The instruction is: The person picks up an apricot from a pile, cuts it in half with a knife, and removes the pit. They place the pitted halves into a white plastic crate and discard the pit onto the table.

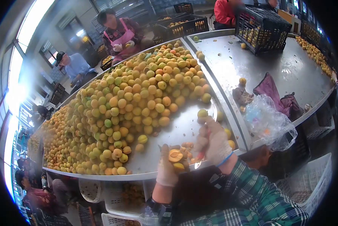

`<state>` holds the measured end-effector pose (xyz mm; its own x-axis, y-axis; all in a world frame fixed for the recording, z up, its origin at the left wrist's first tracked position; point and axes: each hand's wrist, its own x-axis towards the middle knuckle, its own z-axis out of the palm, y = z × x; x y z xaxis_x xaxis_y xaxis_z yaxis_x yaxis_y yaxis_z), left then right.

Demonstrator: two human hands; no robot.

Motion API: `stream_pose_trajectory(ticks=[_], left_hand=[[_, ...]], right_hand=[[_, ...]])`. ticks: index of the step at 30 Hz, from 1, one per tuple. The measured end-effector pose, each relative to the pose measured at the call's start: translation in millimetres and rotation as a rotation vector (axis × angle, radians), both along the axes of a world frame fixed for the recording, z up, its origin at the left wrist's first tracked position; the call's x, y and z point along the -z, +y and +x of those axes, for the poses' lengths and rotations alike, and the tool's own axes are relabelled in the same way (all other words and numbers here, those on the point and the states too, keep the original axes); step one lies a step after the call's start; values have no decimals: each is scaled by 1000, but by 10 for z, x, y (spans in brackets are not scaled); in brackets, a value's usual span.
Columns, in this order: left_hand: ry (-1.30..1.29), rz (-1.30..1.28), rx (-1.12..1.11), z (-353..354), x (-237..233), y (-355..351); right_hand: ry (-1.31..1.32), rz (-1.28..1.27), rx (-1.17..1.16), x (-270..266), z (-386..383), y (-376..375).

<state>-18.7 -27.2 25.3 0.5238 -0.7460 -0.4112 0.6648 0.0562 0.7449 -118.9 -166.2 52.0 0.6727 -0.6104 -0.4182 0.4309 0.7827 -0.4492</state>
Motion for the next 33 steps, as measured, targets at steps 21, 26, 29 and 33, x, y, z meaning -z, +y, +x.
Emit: stream_pose_trajectory(ticks=[21, 26, 29, 33], left_hand=[[-114, -64, 63, -173, 97, -46], [-180, 11, 7, -289, 80, -69], [-266, -24, 64, -334, 145, -64], [-244, -26, 34, -431, 132, -117]], right_hand=[[-41, -96, 266, -154, -47, -80], [22, -209, 271, -74, -37, -25], [7, -240, 296, -70, -15, -10], [-23, -125, 334, -56, 3, 11]])
